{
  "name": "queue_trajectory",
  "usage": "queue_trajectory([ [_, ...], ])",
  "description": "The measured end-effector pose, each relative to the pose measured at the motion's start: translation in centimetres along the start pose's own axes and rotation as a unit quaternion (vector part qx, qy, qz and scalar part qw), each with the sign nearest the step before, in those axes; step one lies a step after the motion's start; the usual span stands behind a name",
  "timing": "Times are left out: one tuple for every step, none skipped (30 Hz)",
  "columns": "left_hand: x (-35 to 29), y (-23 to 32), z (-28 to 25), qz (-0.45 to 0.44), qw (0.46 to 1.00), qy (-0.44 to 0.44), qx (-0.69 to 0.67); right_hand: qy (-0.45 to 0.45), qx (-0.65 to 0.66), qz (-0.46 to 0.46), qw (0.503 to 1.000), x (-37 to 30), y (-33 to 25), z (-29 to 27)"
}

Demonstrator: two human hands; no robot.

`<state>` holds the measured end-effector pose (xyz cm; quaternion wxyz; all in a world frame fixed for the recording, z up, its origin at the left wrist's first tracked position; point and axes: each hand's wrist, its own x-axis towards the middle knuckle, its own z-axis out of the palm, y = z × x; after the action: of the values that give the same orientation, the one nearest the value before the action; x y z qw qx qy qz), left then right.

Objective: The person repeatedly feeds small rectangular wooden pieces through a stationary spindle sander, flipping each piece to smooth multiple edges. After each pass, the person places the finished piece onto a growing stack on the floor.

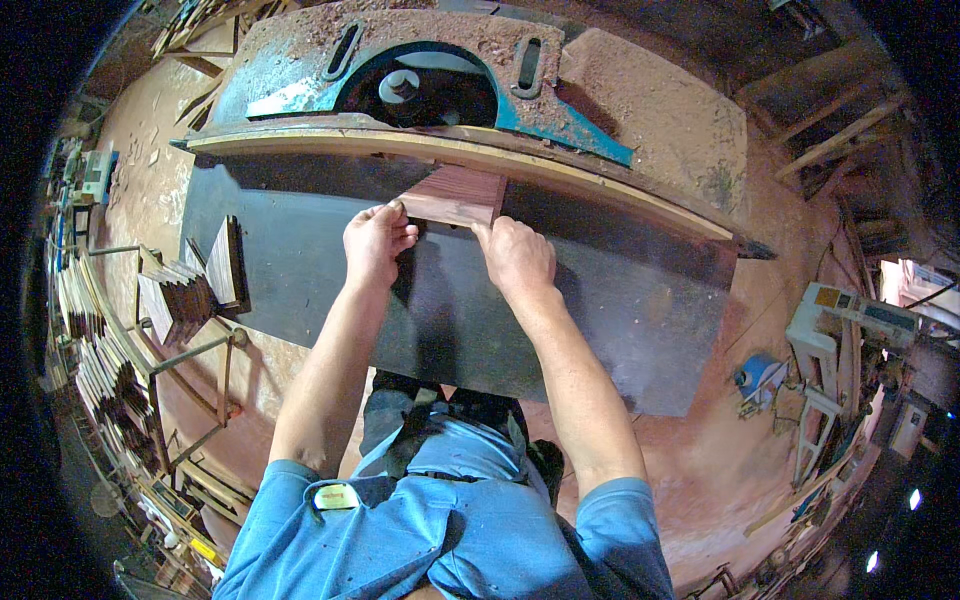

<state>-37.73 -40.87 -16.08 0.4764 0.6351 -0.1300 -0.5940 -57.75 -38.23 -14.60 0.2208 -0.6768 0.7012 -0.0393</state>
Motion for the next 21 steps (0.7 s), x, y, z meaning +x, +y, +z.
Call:
queue_trajectory([
  [0.1, 0.0, -0.2, 0.0, 1.0, -0.001, 0.003, -0.002, 0.003, -0.002, 1.0, 0.1, -0.3, 0.1],
  [0.3, 0.0, -0.4, 0.0, 1.0, -0.002, 0.006, 0.004, -0.01, -0.004, 1.0, -0.1, -0.5, -0.1],
  [0.3, 0.1, -0.3, 0.0, 1.0, -0.004, 0.009, 0.006, -0.007, -0.004, 1.0, -0.1, -0.6, -0.1],
  [0.4, 0.0, -0.3, -0.001, 1.0, -0.004, 0.005, 0.009, -0.005, -0.003, 1.0, -0.1, -0.7, -0.1],
  [0.4, 0.1, -0.4, 0.0, 1.0, 0.0, 0.004, 0.012, -0.002, -0.003, 1.0, -0.1, -0.8, 0.0],
  [0.3, 0.3, -0.4, 0.001, 1.0, 0.003, 0.002, 0.005, -0.002, 0.0, 1.0, 0.0, -0.9, -0.1],
  [0.3, 0.4, -0.5, 0.002, 1.0, 0.005, 0.001, -0.001, -0.001, 0.002, 1.0, 0.1, -1.2, -0.2],
  [0.7, 0.5, -0.7, -0.001, 1.0, 0.002, 0.002, -0.008, 0.0, 0.004, 1.0, 0.1, -1.4, -0.3],
  [0.9, 0.6, -1.0, 0.0, 1.0, -0.001, 0.001, -0.013, 0.004, 0.004, 1.0, 0.2, -1.6, -0.3],
  [1.0, 0.7, -1.3, 0.002, 1.0, -0.004, 0.0, -0.017, 0.009, 0.005, 1.0, 0.3, -1.9, -0.4],
  [1.0, 0.9, -1.4, 0.003, 1.0, -0.008, -0.001, -0.021, 0.013, 0.005, 1.0, 0.4, -2.1, -0.3],
  [1.1, 1.0, -1.5, 0.005, 1.0, -0.002, 0.008, -0.007, 0.016, 0.003, 1.0, 0.5, -2.3, 0.0],
  [1.2, 1.1, -1.6, 0.005, 1.0, 0.001, 0.009, -0.007, 0.018, 0.003, 1.0, 0.6, -2.4, 0.2],
  [1.3, 1.3, -1.7, 0.006, 1.0, 0.004, 0.011, -0.007, 0.019, 0.003, 1.0, 0.7, -2.5, 0.3],
  [1.4, 1.4, -1.8, 0.007, 1.0, 0.008, 0.011, -0.007, 0.019, 0.001, 1.0, 0.7, -2.7, 0.4],
  [1.6, 1.2, -2.0, 0.01, 1.0, 0.004, 0.009, 0.004, 0.017, -0.008, 1.0, 0.8, -2.5, 0.7],
  [1.7, 1.1, -2.2, 0.008, 1.0, 0.006, 0.009, -0.004, 0.017, -0.003, 1.0, 0.8, -2.5, 0.7],
  [1.8, 1.0, -2.2, 0.007, 1.0, 0.008, 0.009, -0.012, 0.017, 0.002, 1.0, 0.8, -2.7, 0.5],
  [1.8, 1.0, -2.3, 0.005, 1.0, 0.01, 0.009, -0.019, 0.018, 0.007, 1.0, 0.8, -3.0, 0.1],
  [1.9, 1.1, -2.6, 0.008, 1.0, 0.009, 0.004, -0.044, 0.02, 0.009, 0.999, 0.8, -3.5, -0.3],
  [1.7, 1.4, -2.5, 0.01, 1.0, 0.006, 0.008, -0.033, 0.02, 0.003, 0.999, 0.8, -3.4, -0.2],
])
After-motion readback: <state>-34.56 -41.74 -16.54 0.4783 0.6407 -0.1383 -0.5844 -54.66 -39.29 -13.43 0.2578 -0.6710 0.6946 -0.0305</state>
